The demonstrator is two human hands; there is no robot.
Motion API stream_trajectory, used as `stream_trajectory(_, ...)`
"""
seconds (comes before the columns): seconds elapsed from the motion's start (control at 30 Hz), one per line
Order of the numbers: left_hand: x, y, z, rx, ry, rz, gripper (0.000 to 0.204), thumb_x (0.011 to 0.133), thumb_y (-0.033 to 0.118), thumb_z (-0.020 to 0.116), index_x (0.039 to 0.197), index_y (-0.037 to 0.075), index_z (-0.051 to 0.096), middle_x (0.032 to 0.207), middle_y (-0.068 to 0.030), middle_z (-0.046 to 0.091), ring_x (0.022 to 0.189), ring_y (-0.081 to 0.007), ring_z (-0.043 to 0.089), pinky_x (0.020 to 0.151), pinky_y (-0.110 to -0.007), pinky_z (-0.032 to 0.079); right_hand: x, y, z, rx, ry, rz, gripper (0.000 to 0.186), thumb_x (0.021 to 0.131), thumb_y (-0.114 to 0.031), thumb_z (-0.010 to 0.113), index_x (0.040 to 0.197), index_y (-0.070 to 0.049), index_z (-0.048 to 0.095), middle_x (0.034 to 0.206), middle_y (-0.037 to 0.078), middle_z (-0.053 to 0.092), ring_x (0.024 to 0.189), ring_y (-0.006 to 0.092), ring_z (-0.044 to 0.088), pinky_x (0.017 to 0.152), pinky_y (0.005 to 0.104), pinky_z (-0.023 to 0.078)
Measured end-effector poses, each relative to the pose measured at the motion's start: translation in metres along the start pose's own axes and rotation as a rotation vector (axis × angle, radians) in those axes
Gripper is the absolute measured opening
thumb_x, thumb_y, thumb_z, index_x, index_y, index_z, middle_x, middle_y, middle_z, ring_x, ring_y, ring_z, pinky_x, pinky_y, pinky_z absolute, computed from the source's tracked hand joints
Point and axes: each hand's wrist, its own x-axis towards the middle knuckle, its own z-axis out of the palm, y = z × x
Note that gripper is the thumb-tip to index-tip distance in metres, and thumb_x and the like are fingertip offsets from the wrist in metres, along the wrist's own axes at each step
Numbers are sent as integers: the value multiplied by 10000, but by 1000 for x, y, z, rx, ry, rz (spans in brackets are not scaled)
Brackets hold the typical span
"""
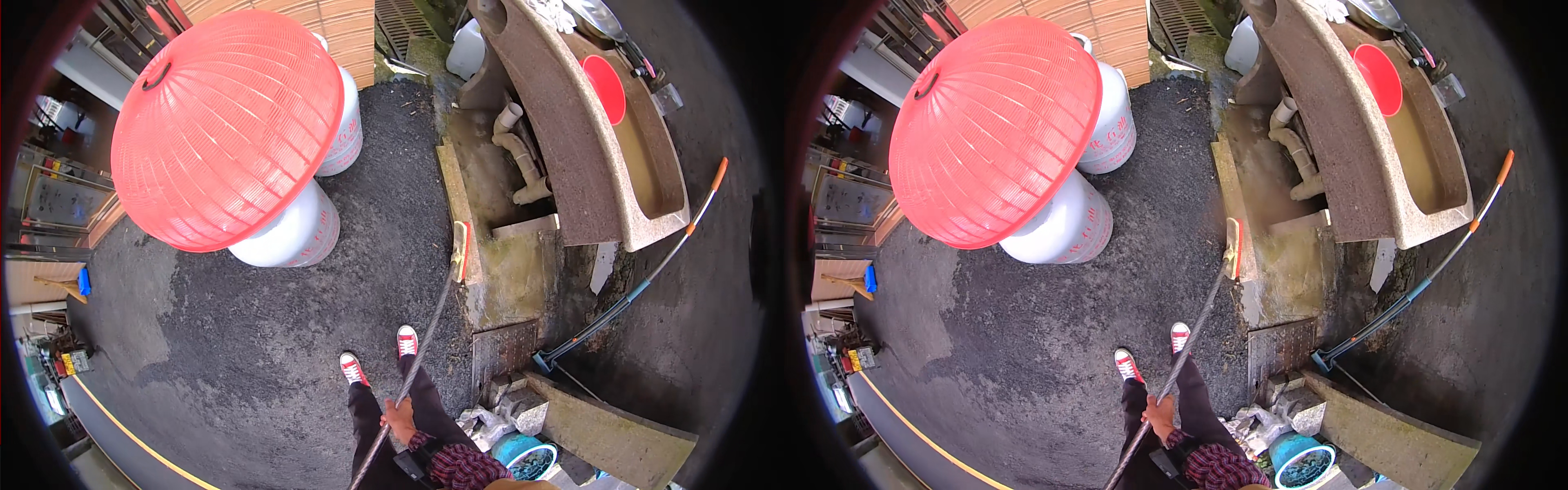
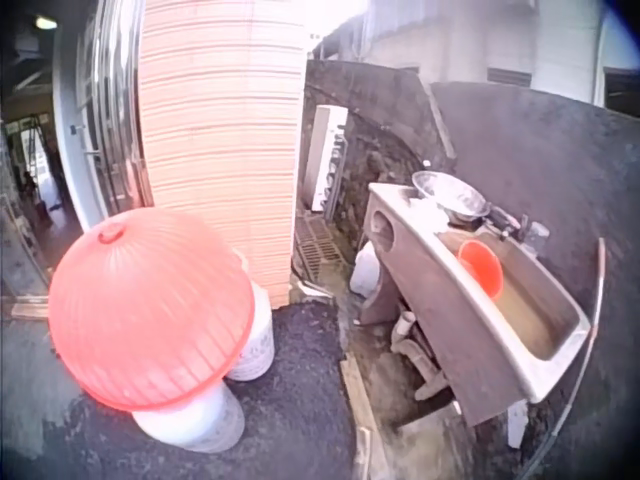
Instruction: Scrubbing and rinsing the concrete floor area under an outdoor sink with a brush, scoop, and hose.
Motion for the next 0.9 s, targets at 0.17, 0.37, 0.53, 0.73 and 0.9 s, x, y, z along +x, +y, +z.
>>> stream_trajectory(0.17, 46, 112, 44, -63, 78, 54, 186, 767, 163, 586, 934, 79, 593, 546, 21, 463, 416, -52, 367, 376, -188, 297, 73, -113, 15, 28, -17, -207, 223, 814, -148, 495, 860, -3, 333, 552, 57, 395, 357, 142, 436, 291, 285, 384)
stream_trajectory(0.37, 96, 331, 127, 36, 190, 509, 392, 699, 12, 579, 1081, -34, 504, 640, -36, 554, 510, -71, 465, 461, -263, 396, 178, -314, 44, 271, -223, -195, 147, 806, -147, 494, 778, -24, 418, 559, 41, 384, 396, 128, 386, 332, 289, 363)
stream_trajectory(0.53, 106, 379, 137, 790, 609, 1001, 508, 640, 47, 623, 1132, 56, 493, 668, -143, 556, 521, -223, 569, 431, -312, 406, 188, -344, 72, 107, 203, -466, 258, 806, -218, 510, 700, 4, 434, 537, 84, 458, 388, 153, 434, 344, 292, 400)
stream_trajectory(0.73, 93, 349, 141, 1109, 719, 986, 521, 615, 48, 617, 1122, 60, 498, 623, -123, 517, 526, -279, 536, 460, -352, 411, 183, -304, 33, 286, 32, -202, 333, 817, -252, 481, 697, 58, 455, 527, 109, 493, 367, 163, 467, 323, 299, 382)
stream_trajectory(0.9, 100, 192, 28, 986, 583, 928, 182, 717, 111, 561, 873, 19, 551, 530, -126, 501, 422, -273, 457, 402, -366, 375, 129, -176, 43, 125, 230, -133, 396, 790, -281, 502, 743, 112, 490, 605, 211, 555, 422, 279, 559, 383, 360, 454)
